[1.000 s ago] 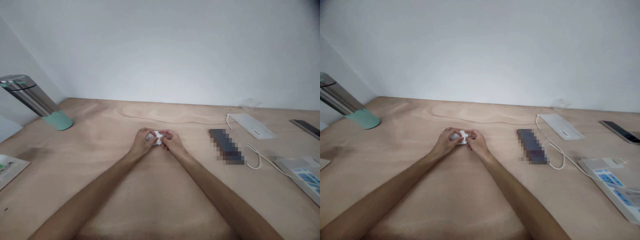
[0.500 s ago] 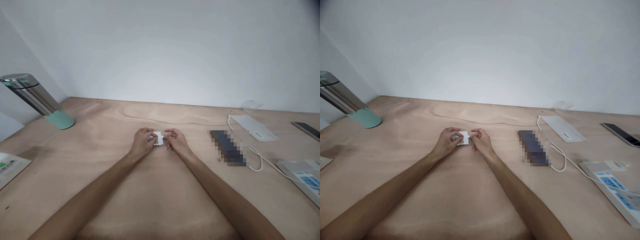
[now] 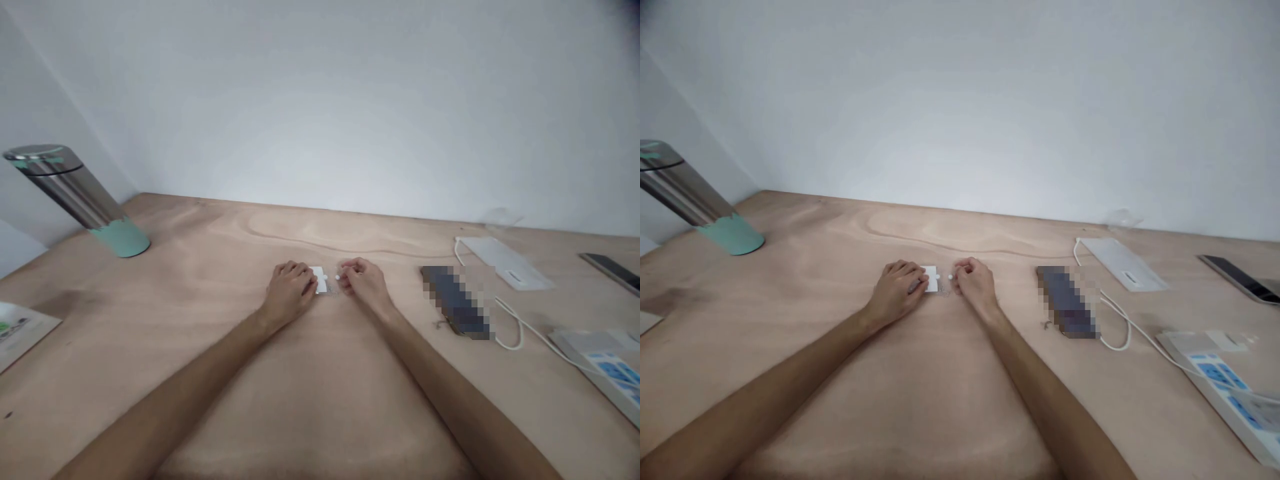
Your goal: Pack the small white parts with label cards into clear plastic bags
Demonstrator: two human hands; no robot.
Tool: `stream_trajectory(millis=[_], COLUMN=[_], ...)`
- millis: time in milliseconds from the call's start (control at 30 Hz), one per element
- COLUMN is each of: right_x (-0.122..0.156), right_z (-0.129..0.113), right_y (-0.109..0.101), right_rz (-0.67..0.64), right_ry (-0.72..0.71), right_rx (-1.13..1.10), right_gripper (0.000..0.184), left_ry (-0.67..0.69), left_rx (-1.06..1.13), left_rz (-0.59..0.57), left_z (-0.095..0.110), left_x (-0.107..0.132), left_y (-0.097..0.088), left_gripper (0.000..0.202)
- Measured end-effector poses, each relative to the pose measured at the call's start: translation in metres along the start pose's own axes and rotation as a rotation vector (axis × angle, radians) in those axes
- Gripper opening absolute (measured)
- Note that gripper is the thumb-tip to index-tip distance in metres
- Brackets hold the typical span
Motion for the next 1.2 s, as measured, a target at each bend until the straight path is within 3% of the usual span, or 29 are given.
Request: stream_trajectory(millis=[167, 333, 467, 600, 833, 1000, 1100, 1200], right_x=[-0.002, -0.003, 0.000, 0.002, -0.005, 0.008, 0.015, 0.016], right_z=[0.005, 0.004, 0.001, 0.000, 0.005, -0.017, -0.023, -0.024], right_y=[0.008, 0.007, 0.020, 0.028, 0.028, 0.025, 0.025, 0.026], right_rz=[-0.088, -0.121, -0.222, -0.245, -0.269, -0.201, -0.208, -0.255], right_ry=[0.096, 0.109, 0.069, 0.016, -0.160, -0.551, -0.621, -0.684], right_rx=[-0.315, -0.234, -0.327, -0.273, -0.044, 0.421, 0.616, 0.660], right_gripper=[0.013, 0.016, 0.025, 0.018, 0.019, 0.035, 0.036, 0.040], left_ry=[0.031, 0.066, 0.072, 0.071, 0.022, 0.068, 0.066, 0.058], left_rx=[0.009, -0.039, -0.084, -0.082, -0.042, -0.035, -0.052, -0.043], left_rz=[-0.015, -0.025, -0.047, -0.059, -0.108, -0.120, -0.108, -0.087], left_z=[0.001, 0.004, 0.007, 0.008, 0.008, 0.010, 0.007, 0.004], left_x=[0.001, 0.002, 0.003, 0.004, 0.002, 0.003, 0.003, 0.003], left_y=[0.000, -0.002, -0.003, -0.004, -0.003, -0.003, -0.001, 0.000], left_gripper=[0.019, 0.021, 0.018, 0.018, 0.031, 0.048, 0.046, 0.045])
Point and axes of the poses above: each hand's wrist, its own x-axis away from the middle knuckle, its own y-axis out of the palm, z = x × y, the point moved 6 cm from there along -x, towards the middle knuckle, and after that the axes turned 10 degrees about -z, right-handed, at the moved point
